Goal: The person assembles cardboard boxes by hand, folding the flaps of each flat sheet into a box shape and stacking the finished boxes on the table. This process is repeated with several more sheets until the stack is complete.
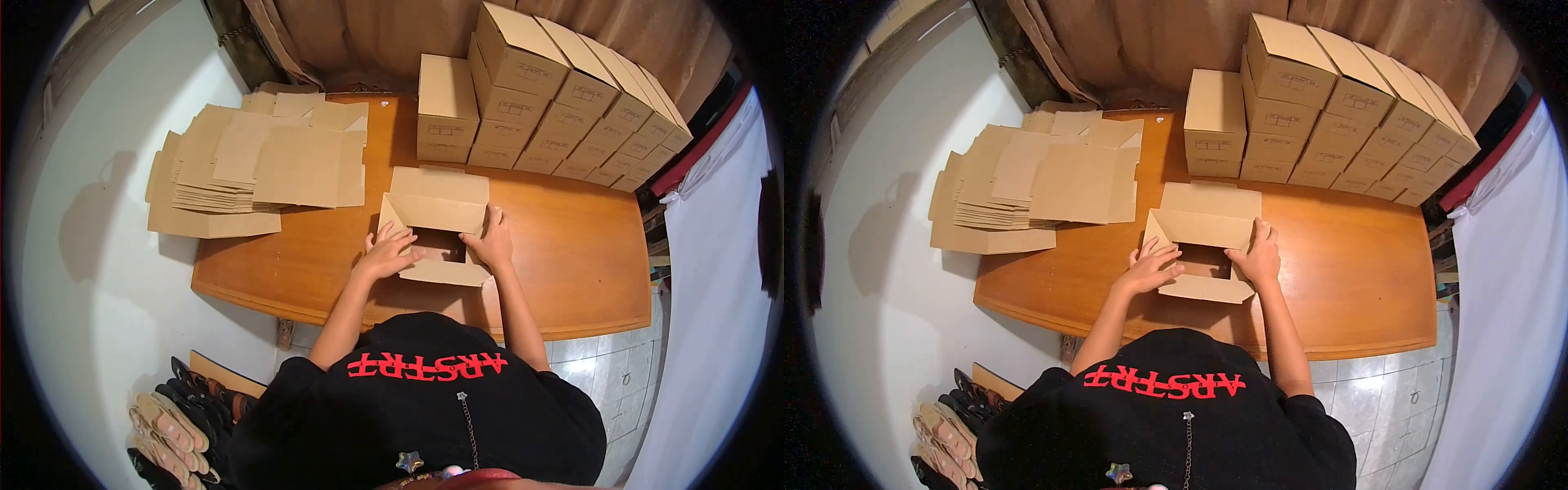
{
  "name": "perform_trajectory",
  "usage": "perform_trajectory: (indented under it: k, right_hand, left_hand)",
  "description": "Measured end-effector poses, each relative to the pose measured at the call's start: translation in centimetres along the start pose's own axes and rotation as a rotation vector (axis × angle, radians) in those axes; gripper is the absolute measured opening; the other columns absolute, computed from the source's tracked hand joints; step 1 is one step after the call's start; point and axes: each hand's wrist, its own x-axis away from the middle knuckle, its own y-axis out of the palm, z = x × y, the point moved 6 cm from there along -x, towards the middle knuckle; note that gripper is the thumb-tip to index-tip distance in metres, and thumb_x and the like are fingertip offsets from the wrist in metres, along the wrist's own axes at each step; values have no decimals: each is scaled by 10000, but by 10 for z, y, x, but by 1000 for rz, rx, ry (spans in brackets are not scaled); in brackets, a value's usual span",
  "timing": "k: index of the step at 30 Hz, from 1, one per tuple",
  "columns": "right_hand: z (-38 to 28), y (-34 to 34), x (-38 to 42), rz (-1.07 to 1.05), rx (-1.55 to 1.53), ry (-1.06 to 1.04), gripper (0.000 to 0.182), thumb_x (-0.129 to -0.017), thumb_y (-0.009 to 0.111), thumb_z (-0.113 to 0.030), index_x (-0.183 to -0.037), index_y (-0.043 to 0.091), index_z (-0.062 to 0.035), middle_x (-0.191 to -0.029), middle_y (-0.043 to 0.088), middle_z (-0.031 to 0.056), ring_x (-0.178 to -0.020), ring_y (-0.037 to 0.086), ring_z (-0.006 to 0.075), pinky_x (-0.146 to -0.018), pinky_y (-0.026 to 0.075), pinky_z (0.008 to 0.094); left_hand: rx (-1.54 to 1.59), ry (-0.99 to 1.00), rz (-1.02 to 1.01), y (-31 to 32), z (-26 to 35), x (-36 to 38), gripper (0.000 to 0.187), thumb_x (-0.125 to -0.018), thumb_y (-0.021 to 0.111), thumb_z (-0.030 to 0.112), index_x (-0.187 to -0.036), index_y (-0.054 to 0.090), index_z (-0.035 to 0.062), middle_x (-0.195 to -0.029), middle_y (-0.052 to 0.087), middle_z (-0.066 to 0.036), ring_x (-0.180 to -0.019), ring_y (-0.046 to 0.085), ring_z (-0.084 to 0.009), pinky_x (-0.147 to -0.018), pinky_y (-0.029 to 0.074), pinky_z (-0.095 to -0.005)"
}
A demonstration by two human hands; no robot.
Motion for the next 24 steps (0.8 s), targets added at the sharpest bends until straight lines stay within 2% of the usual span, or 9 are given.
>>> perform_trajectory:
  k: [3,6,7,10,11,14,17,18,24]
  right_hand:
    - [12,7,-1,31,-130,-15,738,-731,649,-428,-1327,369,-95,-1286,353,259,-1097,464,410,-924,403,432]
    - [35,21,-20,31,-401,-68,551,-869,491,-388,-1307,404,-66,-1294,373,244,-1184,402,365,-1011,311,401]
    - [46,28,-24,5,-502,-82,500,-910,435,-369,-1299,415,-56,-1296,379,237,-1212,382,347,-1037,278,390]
    - [74,51,-35,-102,-941,-100,527,-941,345,-381,-1327,361,-22,-1380,316,205,-1297,276,293,-1079,176,377]
    - [79,57,-37,-139,-1088,-102,537,-952,315,-385,-1336,343,-11,-1408,295,195,-1326,241,275,-1092,142,372]
    - [73,49,-32,-32,-1044,-63,488,-892,481,-318,-1289,419,-40,-1262,411,201,-1210,373,302,-1039,277,377]
    - [29,6,-9,23,-518,-63,527,-817,596,-228,-1280,423,-46,-1259,398,209,-1202,375,331,-1019,309,382]
    - [26,7,-8,38,-517,-77,543,-793,618,-201,-1277,425,-48,-1264,392,213,-1200,375,339,-1016,314,385]
    - [17,10,1,157,-243,-119,652,-698,700,-153,-1281,413,-93,-1287,364,217,-1130,448,382,-937,408,406]
  left_hand:
    - [55,176,-82,-7,9,15,831,-576,723,593,-1293,474,255,-1466,254,-30,-1380,-11,-312,-1040,-8,-604]
    - [201,208,-207,-14,15,24,943,-428,846,453,-1280,478,288,-1475,223,-67,-1374,-71,-335,-1029,-16,-628]
    - [90,185,-166,-20,20,27,804,-499,840,394,-1232,522,296,-1464,243,-89,-1375,-19,-338,-1058,42,-588]
    - [305,226,45,-19,-1,3,687,-565,809,421,-1188,549,295,-1464,241,-91,-1355,27,-405,-1075,89,-543]
    - [309,216,144,-22,-4,0,562,-667,750,412,-1164,568,224,-1422,306,-129,-1330,135,-400,-1075,159,-493]
    - [371,139,422,-22,-17,-14,556,-708,718,409,-1160,555,129,-1355,362,-171,-1294,225,-369,-1052,214,-477]
    - [157,-33,594,-23,-10,-12,648,-727,701,360,-1242,432,73,-1343,319,-173,-1244,311,-352,-1021,280,-453]
    - [87,-94,640,-22,-11,-11,679,-726,701,351,-1265,398,70,-1356,297,-168,-1239,319,-355,-1016,289,-453]
    - [102,-173,668,-17,-4,-10,855,-683,740,272,-1331,236,35,-1383,238,-156,-1199,364,-388,-957,365,-473]
